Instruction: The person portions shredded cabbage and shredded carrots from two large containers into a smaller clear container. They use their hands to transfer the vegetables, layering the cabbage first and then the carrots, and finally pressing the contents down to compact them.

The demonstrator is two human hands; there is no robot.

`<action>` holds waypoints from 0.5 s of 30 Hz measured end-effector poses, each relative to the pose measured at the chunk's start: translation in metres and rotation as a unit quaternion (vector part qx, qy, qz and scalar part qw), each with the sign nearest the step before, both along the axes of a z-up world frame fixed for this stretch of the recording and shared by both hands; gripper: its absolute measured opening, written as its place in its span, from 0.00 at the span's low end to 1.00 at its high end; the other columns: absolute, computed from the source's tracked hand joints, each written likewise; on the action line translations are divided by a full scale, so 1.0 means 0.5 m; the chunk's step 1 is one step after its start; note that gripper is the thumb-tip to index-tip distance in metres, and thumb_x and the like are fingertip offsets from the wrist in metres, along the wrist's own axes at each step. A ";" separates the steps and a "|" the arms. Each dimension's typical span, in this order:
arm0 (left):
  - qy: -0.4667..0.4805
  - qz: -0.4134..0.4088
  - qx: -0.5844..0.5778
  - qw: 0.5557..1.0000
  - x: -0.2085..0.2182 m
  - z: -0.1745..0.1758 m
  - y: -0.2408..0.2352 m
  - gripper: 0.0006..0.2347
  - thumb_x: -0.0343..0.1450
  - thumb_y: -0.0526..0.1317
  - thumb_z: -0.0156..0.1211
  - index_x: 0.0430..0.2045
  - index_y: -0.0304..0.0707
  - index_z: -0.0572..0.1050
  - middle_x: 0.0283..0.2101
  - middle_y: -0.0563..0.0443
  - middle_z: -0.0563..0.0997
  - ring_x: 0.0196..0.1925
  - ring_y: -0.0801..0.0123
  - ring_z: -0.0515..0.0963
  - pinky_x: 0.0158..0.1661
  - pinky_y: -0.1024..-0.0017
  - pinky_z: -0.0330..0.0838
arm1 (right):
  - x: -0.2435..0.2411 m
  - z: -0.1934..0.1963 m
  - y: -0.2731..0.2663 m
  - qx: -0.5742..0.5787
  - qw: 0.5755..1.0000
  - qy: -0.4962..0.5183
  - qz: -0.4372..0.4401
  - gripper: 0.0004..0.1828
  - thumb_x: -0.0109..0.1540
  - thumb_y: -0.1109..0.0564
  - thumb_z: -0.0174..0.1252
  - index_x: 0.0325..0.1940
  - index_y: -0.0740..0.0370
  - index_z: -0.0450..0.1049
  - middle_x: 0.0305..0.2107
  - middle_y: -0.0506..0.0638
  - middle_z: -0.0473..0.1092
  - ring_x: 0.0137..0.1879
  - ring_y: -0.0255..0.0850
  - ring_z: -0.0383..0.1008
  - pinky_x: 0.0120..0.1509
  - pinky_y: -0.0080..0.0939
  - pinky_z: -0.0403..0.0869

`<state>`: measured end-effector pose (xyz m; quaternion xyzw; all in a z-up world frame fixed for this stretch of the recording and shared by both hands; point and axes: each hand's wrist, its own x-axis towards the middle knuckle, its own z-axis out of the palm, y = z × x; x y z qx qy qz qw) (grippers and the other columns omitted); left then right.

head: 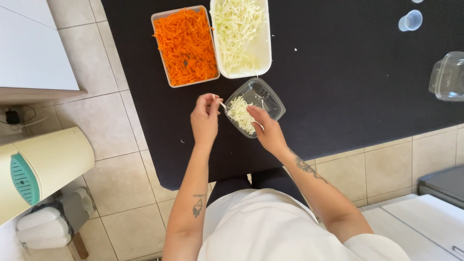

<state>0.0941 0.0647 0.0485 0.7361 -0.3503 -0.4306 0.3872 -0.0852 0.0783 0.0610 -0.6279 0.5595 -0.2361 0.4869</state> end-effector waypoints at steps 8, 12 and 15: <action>0.157 0.026 0.002 0.987 -0.030 0.010 0.016 0.05 0.66 0.37 0.61 0.32 0.42 0.75 0.29 0.52 0.82 0.25 0.78 0.77 0.28 0.83 0.74 | -0.011 -0.064 -0.004 -0.099 0.993 0.006 -0.063 0.13 0.59 0.65 0.56 0.45 0.53 0.76 0.36 0.45 0.75 0.47 0.41 0.75 0.49 0.37 0.75; -0.068 -0.038 0.005 0.997 -0.082 -0.064 0.036 0.05 0.61 0.45 0.64 0.26 0.52 0.77 0.30 0.62 0.79 0.31 0.69 0.79 0.34 0.70 0.72 | -0.030 -0.110 -0.003 -0.194 0.971 0.138 -0.023 0.08 0.58 0.58 0.60 0.37 0.44 0.78 0.29 0.35 0.75 0.40 0.34 0.75 0.46 0.34 0.75; -0.088 -0.047 0.014 0.995 -0.079 -0.035 0.045 0.12 0.62 0.41 0.63 0.37 0.47 0.71 0.35 0.60 0.71 0.38 0.69 0.76 0.40 0.66 0.74 | -0.028 -0.089 -0.014 -0.213 0.967 0.140 0.001 0.10 0.57 0.59 0.61 0.40 0.48 0.77 0.32 0.41 0.75 0.39 0.38 0.75 0.44 0.37 0.75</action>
